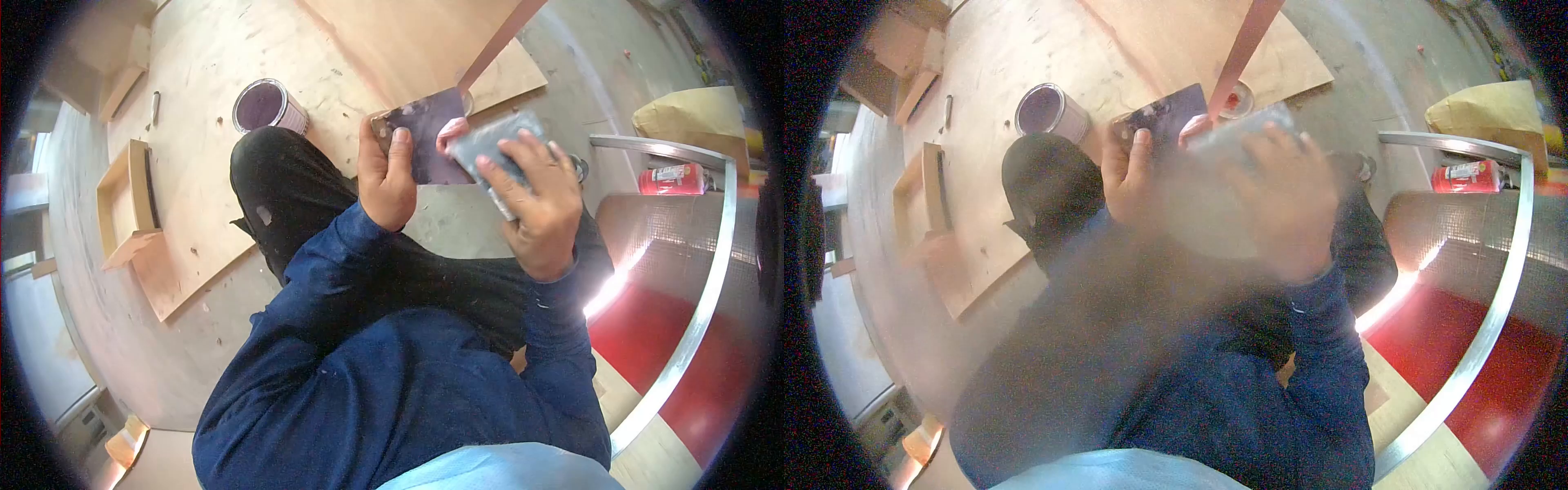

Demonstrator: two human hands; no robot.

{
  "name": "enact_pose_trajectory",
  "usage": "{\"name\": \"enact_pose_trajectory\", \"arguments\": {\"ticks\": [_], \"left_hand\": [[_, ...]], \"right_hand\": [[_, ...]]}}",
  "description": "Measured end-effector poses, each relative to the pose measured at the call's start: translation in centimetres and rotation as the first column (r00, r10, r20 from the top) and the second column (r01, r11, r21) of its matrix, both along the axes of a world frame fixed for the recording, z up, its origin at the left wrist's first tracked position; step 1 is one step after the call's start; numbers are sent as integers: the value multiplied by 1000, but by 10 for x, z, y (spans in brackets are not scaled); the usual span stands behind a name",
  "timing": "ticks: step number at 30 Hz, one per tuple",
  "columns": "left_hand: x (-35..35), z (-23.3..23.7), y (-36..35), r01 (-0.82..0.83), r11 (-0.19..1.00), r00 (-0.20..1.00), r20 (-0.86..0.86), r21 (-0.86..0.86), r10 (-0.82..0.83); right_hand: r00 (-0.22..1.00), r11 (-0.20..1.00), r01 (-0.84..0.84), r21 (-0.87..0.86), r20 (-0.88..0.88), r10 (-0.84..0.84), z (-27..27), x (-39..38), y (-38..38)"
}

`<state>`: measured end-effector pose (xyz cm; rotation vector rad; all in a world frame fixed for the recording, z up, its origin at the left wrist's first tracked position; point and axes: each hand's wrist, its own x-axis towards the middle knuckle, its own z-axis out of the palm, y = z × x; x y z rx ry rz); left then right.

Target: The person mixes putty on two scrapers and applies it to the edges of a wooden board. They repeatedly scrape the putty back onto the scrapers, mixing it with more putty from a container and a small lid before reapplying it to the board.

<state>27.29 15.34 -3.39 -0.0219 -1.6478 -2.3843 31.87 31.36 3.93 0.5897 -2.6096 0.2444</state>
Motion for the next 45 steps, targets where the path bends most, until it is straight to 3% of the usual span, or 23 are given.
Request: {"name": "enact_pose_trajectory", "arguments": {"ticks": [5, 6, 7, 10, 13, 14, 15, 17, 19, 21, 22, 23, 25, 28, 29, 30, 31, 33, 35, 37, 38, 42, 45], "left_hand": [[-2, 1, -3, 90, 983, 986, 123, 158, -110], [-5, 4, -5, 152, 933, 971, 127, 327, -203], [-1, 7, -9, 210, 851, 943, 130, 481, -306], [-5, 7, -14, 213, 848, 926, 177, 486, -333], [-3, 12, -13, 166, 843, 949, 150, 512, -278], [-4, 16, -13, 147, 816, 958, 126, 558, -258], [-7, 12, -12, 150, 817, 958, 122, 557, -259], [-9, -2, -10, -64, 990, 998, 37, 128, 60], [-3, -5, -5, -115, 988, 993, 28, 99, 113], [-2, -2, -2, -164, 986, 986, -4, 28, 164], [1, -2, 0, -156, 987, 988, -4, 25, 156], [2, -3, 2, -160, 987, 986, -37, -11, 160], [3, -6, 4, -163, 985, 984, -77, -47, 159], [7, -18, 1, -145, 985, 979, -159, -95, 128], [8, -23, -2, -110, 966, 969, -241, -234, 52], [10, -25, -6, -87, 925, 950, -310, -369, -35], [13, -19, -8, -83, 925, 948, -314, -370, -41], [22, -5, -11, 49, 860, 981, -139, -508, -138], [12, -12, -8, 124, 899, 976, -111, -419, -187], [4, -2, -4, 203, 965, 946, 222, 166, -237], [0, 4, -8, 261, 888, 914, 199, 377, -354], [-1, -2, -6, 221, 841, 932, 145, 494, -331], [2, 3, -5, 175, 856, 958, 115, 487, -262]], "right_hand": [[998, 992, -47, -113, 36, 51, -9, -8, 0], [995, 960, -70, -271, 53, 88, -14, -6, 1], [994, 957, -65, -282, 67, 87, -23, 0, -1], [950, 636, 99, -765, 263, 168, -42, 5, -5], [855, 128, 354, -927, 376, 357, -64, 10, -6], [856, 125, 354, -927, 375, 356, -73, 12, -2], [896, 286, 302, -909, 373, 240, -83, 13, 9], [950, 592, 243, -769, 311, 13, -102, 19, 38], [971, 822, 233, -519, 168, -169, -111, 23, 54], [955, 733, 286, -617, 123, -269, -84, 16, 16], [975, 232, 216, -949, 221, -5, -49, 17, -20], [957, -372, 221, -902, 126, 263, -31, 17, -38], [943, -318, 285, -904, 205, 263, -54, 13, -36], [932, -420, 360, -833, 303, 198, -47, 3, -53], [934, -425, 357, -832, 301, 194, -66, 0, -44], [930, 1, 360, -933, 359, -78, -99, -3, -29], [897, 419, 410, -810, 276, -344, -100, -8, -27], [917, 378, 342, -861, 218, -333, -95, -7, -21], [949, 301, 198, -933, 105, -297, -57, -8, -24], [965, 221, 40, -974, -19, -261, -34, -9, -26], [991, 799, -33, -601, -122, -50, -64, 7, 24], [985, 810, -172, -561, -102, 139, -71, 6, -23], [993, 837, -117, -535, -88, 82, -82, 4, -14]]}}
